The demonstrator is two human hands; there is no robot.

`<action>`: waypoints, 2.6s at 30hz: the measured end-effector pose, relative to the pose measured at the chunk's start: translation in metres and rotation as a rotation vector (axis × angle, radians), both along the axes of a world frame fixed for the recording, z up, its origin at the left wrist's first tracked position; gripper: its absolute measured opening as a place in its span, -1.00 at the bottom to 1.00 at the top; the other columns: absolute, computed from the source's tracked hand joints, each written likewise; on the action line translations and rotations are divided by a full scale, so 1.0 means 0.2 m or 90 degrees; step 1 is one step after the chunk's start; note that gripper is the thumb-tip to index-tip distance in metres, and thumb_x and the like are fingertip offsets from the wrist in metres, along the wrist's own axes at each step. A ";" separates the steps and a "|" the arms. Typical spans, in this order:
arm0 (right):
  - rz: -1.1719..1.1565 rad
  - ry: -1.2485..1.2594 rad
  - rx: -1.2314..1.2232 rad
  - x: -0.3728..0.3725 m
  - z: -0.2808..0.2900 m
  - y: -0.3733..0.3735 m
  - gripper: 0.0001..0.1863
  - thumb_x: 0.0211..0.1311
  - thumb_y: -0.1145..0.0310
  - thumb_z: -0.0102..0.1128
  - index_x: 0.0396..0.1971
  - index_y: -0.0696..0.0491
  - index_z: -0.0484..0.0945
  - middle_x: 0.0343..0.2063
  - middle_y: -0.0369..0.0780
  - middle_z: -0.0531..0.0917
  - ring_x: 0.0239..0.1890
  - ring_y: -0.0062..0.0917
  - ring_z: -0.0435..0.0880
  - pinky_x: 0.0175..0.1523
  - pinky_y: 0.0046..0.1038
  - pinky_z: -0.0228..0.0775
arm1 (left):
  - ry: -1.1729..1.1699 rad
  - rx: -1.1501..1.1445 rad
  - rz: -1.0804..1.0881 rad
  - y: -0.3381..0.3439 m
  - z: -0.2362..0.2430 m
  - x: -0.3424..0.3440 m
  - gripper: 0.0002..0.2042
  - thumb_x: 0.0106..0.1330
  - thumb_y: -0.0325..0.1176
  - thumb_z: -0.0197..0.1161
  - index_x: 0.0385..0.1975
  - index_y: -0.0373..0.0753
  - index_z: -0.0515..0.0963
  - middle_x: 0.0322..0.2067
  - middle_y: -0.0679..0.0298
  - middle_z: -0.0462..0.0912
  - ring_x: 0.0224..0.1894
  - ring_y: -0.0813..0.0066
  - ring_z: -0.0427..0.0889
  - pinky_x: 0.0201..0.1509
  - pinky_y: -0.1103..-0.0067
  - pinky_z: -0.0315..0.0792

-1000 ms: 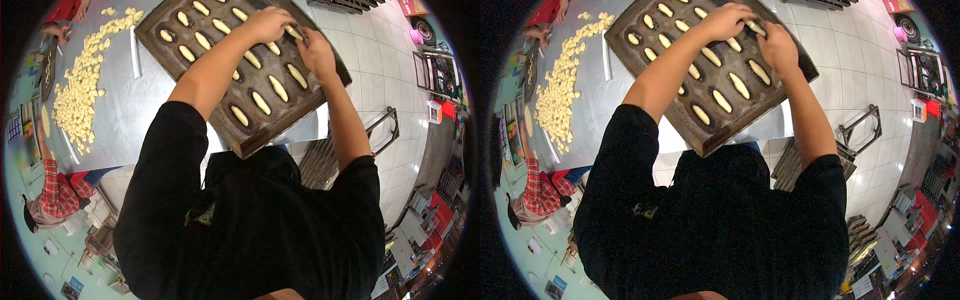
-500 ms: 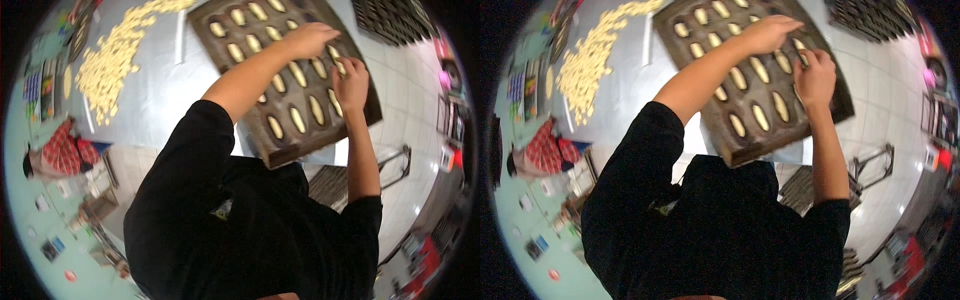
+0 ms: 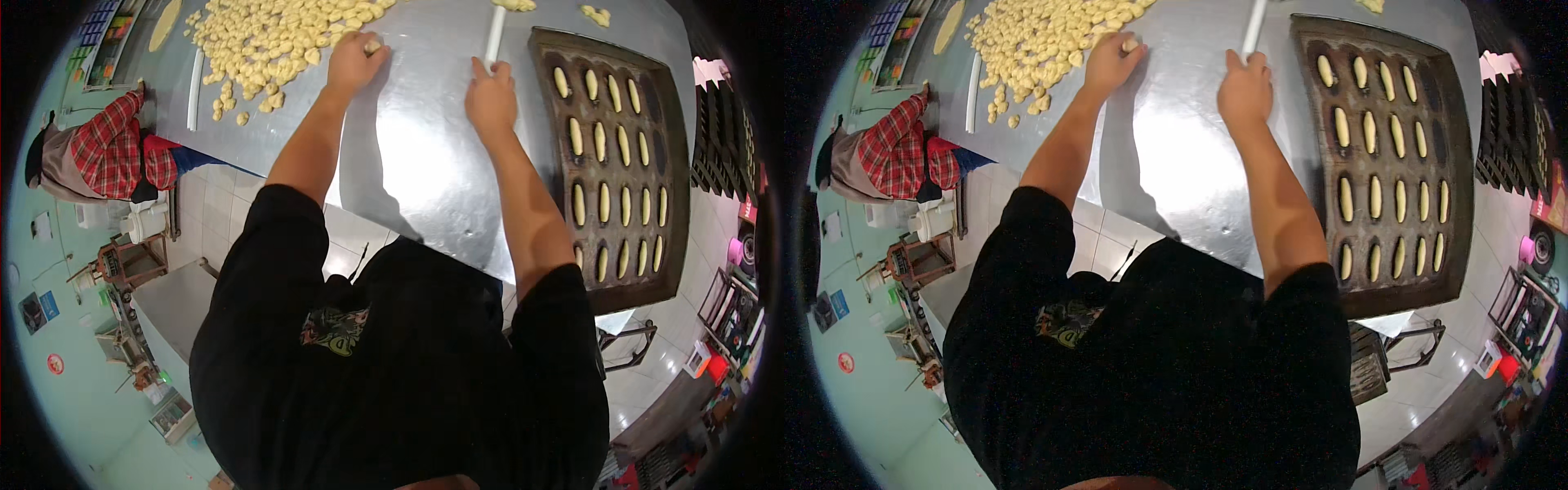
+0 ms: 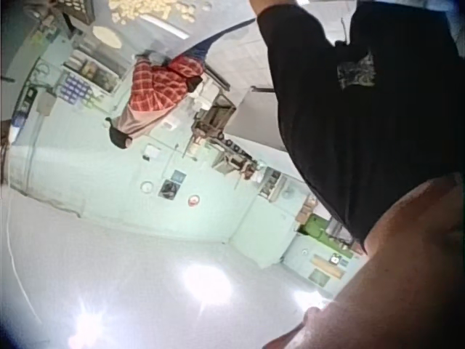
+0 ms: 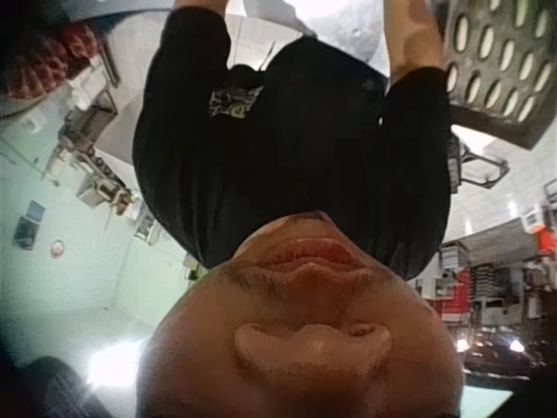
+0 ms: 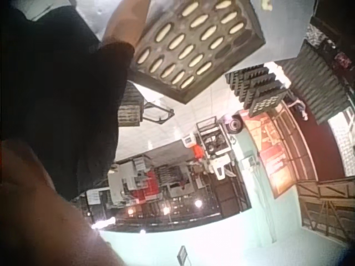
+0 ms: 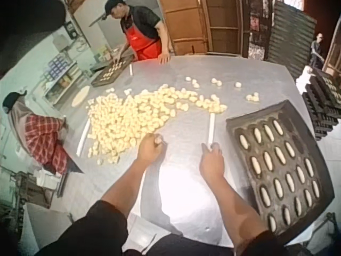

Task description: The person flattens dough balls with a rolling pin, rolls them into elongated shapes by hand, and places them onto a baking tray.

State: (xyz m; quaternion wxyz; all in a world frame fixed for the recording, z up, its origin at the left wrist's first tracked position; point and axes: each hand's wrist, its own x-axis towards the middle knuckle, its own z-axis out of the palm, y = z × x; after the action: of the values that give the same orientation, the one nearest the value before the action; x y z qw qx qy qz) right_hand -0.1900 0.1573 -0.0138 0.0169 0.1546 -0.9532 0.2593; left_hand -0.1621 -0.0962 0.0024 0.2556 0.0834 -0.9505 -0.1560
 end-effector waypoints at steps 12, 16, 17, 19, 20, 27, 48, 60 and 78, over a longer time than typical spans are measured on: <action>-0.162 -0.323 -0.191 0.62 0.23 0.43 -0.54 0.23 0.30 0.18 0.15 -0.03 0.45 -0.06 -0.10 0.62 -0.08 -0.19 0.64 -0.02 -0.20 0.44 | -0.126 -0.023 -0.341 0.57 0.05 0.62 -0.56 0.26 -0.12 0.24 0.14 -0.05 0.54 0.35 0.19 0.30 0.39 0.25 0.26 0.43 0.06 -0.02; 0.138 -0.114 0.158 0.75 0.24 0.35 -0.54 0.17 0.38 0.17 0.12 -0.08 0.49 -0.01 -0.31 0.61 0.03 -0.40 0.59 0.05 -0.30 0.35 | 0.009 0.050 -0.408 0.44 0.01 0.65 -0.58 0.14 -0.10 0.38 0.00 -0.08 0.61 0.14 0.23 0.53 0.15 0.27 0.50 0.32 0.11 0.17; 0.142 0.001 0.137 0.74 0.19 0.30 -0.55 0.17 0.39 0.16 0.12 -0.07 0.49 0.02 -0.31 0.60 0.05 -0.37 0.58 0.07 -0.27 0.35 | -0.080 0.129 -0.407 0.41 -0.04 0.65 -0.59 0.16 -0.13 0.37 -0.01 -0.11 0.60 0.09 0.25 0.57 0.12 0.26 0.53 0.31 0.13 0.19; 0.153 0.164 0.193 0.70 0.12 0.25 -0.47 0.23 0.33 0.13 0.24 0.00 0.39 0.21 -0.23 0.49 0.22 -0.30 0.49 0.25 -0.18 0.28 | -0.173 0.208 -0.405 0.39 -0.10 0.64 -0.61 0.17 -0.16 0.36 -0.01 -0.14 0.60 0.05 0.26 0.60 0.09 0.25 0.56 0.31 0.15 0.21; 0.152 0.161 0.194 0.68 0.09 0.23 -0.47 0.23 0.33 0.13 0.24 0.00 0.39 0.21 -0.23 0.49 0.22 -0.30 0.49 0.25 -0.18 0.28 | -0.152 0.160 -0.406 0.38 -0.12 0.62 -0.59 0.22 -0.15 0.31 0.04 -0.16 0.56 0.10 0.23 0.57 0.15 0.23 0.52 0.34 0.17 0.19; 0.115 0.054 0.175 0.35 0.00 0.10 -0.17 0.36 -0.26 -0.19 0.41 0.05 0.13 0.42 -0.10 0.17 0.45 -0.18 0.12 0.48 -0.02 -0.17 | -0.264 -0.118 -0.255 0.43 -0.06 0.27 -0.39 0.39 -0.01 0.03 0.36 -0.22 0.23 0.39 0.12 0.20 0.45 0.12 0.10 0.44 0.01 -0.08; 0.053 0.206 -0.110 0.68 0.08 0.25 -0.56 0.12 0.57 0.18 0.05 0.03 0.55 -0.11 -0.07 0.62 -0.17 -0.17 0.61 -0.01 -0.28 0.47 | -0.023 0.173 -0.284 0.48 -0.11 0.52 -0.74 0.25 -0.23 0.25 -0.10 -0.10 0.65 -0.23 0.36 0.68 -0.10 0.31 0.57 0.00 0.34 0.31; 0.127 0.104 -0.028 0.61 -0.05 0.17 -0.72 0.12 0.43 0.28 -0.12 0.04 0.67 -0.17 -0.19 0.66 -0.15 -0.24 0.60 -0.01 -0.24 0.41 | -0.128 0.230 -0.388 0.46 -0.13 0.58 -0.77 0.08 -0.34 0.39 -0.23 -0.05 0.72 0.10 0.18 0.50 0.07 0.31 0.49 0.12 0.33 0.40; 0.283 -0.017 0.167 1.13 0.07 0.29 -0.30 0.37 -0.07 -0.07 0.34 0.11 0.25 0.37 -0.09 0.24 0.45 -0.18 0.10 0.47 0.02 -0.14 | -0.094 0.029 -0.270 0.83 -0.12 0.50 -0.21 0.36 0.18 -0.02 0.36 -0.40 0.15 0.44 -0.02 0.06 0.50 0.06 -0.05 0.49 0.09 -0.19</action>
State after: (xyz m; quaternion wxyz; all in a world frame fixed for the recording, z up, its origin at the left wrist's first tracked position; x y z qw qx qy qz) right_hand 0.0353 0.2147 0.0011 -0.0733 0.3580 -0.9214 0.1324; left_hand -0.0612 0.0706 -0.0215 0.1448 -0.1015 -0.9590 -0.2214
